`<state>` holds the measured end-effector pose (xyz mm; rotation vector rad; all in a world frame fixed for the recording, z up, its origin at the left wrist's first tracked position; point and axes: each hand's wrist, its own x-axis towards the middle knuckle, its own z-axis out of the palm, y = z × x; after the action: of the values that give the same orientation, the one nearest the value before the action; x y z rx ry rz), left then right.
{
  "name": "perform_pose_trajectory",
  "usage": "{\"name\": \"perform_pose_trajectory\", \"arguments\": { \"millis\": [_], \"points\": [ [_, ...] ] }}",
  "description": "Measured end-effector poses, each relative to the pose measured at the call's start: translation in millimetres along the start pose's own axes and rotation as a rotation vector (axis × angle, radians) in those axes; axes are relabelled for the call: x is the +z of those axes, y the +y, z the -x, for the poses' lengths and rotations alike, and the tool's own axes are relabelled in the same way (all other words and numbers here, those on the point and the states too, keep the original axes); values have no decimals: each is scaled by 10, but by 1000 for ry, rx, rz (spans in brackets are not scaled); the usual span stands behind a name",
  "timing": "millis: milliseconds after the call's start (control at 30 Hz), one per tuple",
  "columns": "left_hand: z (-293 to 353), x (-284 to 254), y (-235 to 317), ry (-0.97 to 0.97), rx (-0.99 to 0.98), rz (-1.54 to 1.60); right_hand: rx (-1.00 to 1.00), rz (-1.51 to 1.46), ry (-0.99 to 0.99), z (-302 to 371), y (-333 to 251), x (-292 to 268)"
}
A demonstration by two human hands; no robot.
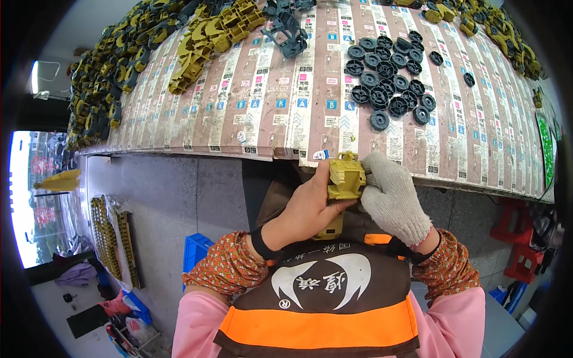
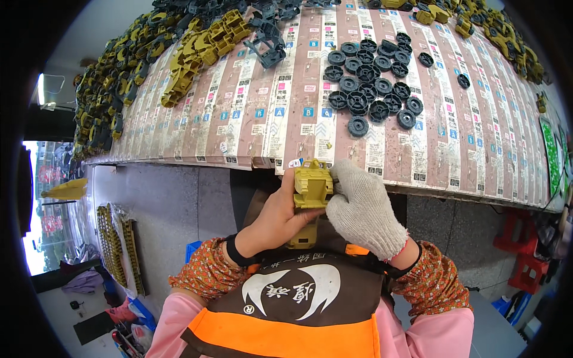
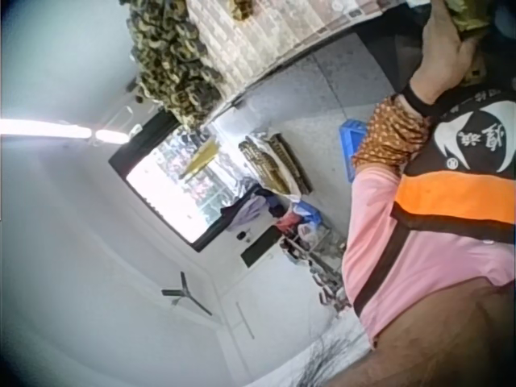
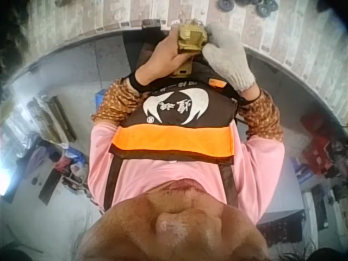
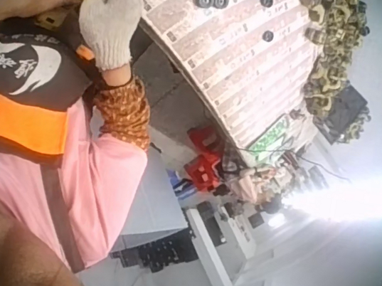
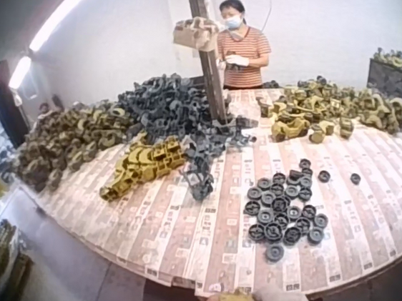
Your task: The person assembles small plastic components by hand, inserting black circular pieces into yellow plastic housings. They handle the parts one at a time, picking them from piles on a table and fitting them together before placing the assembled units back on the table.
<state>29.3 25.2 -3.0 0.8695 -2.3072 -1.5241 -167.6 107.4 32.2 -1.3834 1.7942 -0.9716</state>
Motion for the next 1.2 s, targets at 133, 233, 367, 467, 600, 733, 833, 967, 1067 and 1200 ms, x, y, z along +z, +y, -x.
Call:
{"name": "perform_pose_trajectory", "arguments": {
  "millis": [133, 233, 367, 467, 600, 733, 833, 967, 1067, 1200],
  "points": [
    [-73, 30, -32, 52, -26, 385, 3, 123, -34, -186, -115, -164],
    [-139, 27, -23, 147, -92, 711, -55, 492, 317, -479, 49, -267],
    [-140, -114, -64, 279, -208, 963, -174, 715, 335, -667, 220, -206],
    [-114, -178, -71, 346, -228, 1095, -198, 840, 305, -720, 247, -125],
    [-93, -230, -38, 367, -181, 1142, -184, 705, 341, -705, 307, -130],
    [-107, -224, -101, 411, -141, 1157, -24, 19, 66, -431, 60, -101],
    [-145, -213, -70, 474, -111, 1142, 168, -472, -173, -185, -72, 32],
    [-160, -179, -48, 533, -59, 1140, 241, -677, -283, -12, -123, 142],
    [-153, -181, -73, 553, -65, 1084, 238, -685, -266, 58, -60, 218],
    [-141, -155, -56, 609, -12, 1023, 302, -747, -253, 67, -72, 228]
  ]
}}
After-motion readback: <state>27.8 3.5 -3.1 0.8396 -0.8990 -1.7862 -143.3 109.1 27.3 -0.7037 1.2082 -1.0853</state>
